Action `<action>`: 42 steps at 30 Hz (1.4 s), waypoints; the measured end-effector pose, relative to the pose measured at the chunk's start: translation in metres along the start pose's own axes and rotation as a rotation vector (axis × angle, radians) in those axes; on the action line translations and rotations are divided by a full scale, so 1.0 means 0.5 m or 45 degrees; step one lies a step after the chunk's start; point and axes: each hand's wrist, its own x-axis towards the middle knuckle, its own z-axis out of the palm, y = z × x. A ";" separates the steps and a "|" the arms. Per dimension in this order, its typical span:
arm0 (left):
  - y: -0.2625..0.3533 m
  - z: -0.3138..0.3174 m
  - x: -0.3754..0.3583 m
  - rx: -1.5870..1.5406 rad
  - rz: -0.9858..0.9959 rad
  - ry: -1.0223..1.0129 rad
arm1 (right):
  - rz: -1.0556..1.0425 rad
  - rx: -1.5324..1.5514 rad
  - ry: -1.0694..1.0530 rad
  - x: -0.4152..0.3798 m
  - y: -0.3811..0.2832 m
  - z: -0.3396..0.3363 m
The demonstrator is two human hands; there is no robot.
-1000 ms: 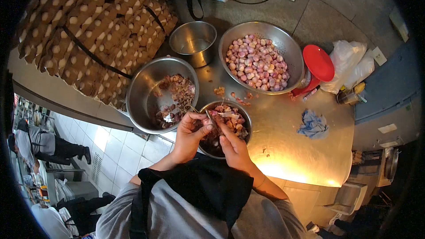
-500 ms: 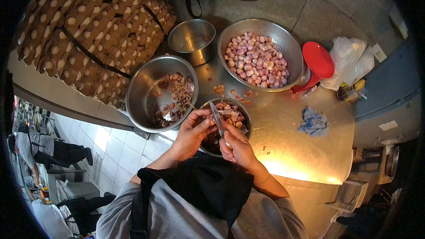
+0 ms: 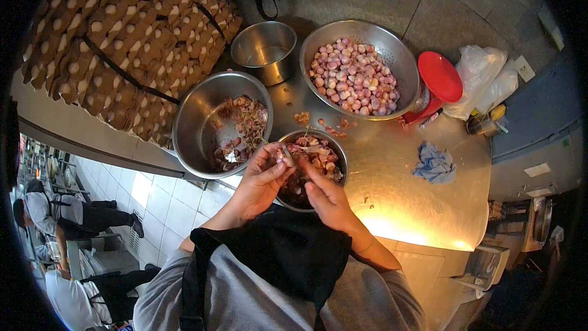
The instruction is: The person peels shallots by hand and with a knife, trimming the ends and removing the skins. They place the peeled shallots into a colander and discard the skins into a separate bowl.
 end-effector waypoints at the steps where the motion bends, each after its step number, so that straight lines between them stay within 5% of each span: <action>1: -0.002 -0.002 0.000 -0.004 0.000 -0.007 | -0.047 -0.224 -0.013 0.003 -0.010 0.008; 9: -0.026 -0.030 0.004 -0.030 0.053 -0.005 | -0.370 -0.816 0.031 0.018 -0.034 0.028; 12: -0.028 -0.024 0.005 -0.051 0.078 0.010 | -0.181 -0.536 0.033 0.011 -0.017 0.024; 24: -0.026 -0.019 0.005 -0.090 0.142 -0.007 | -0.292 -0.726 0.030 0.015 -0.019 0.022; 28: -0.025 -0.023 0.005 -0.083 0.128 -0.022 | -0.046 -0.338 0.037 0.009 -0.005 0.024; 36: -0.024 -0.019 0.006 -0.068 0.160 -0.023 | -0.233 -0.716 0.043 0.015 -0.030 0.028; 42: -0.023 -0.013 0.008 -0.013 0.194 0.011 | 0.031 0.066 -0.019 0.005 0.026 0.006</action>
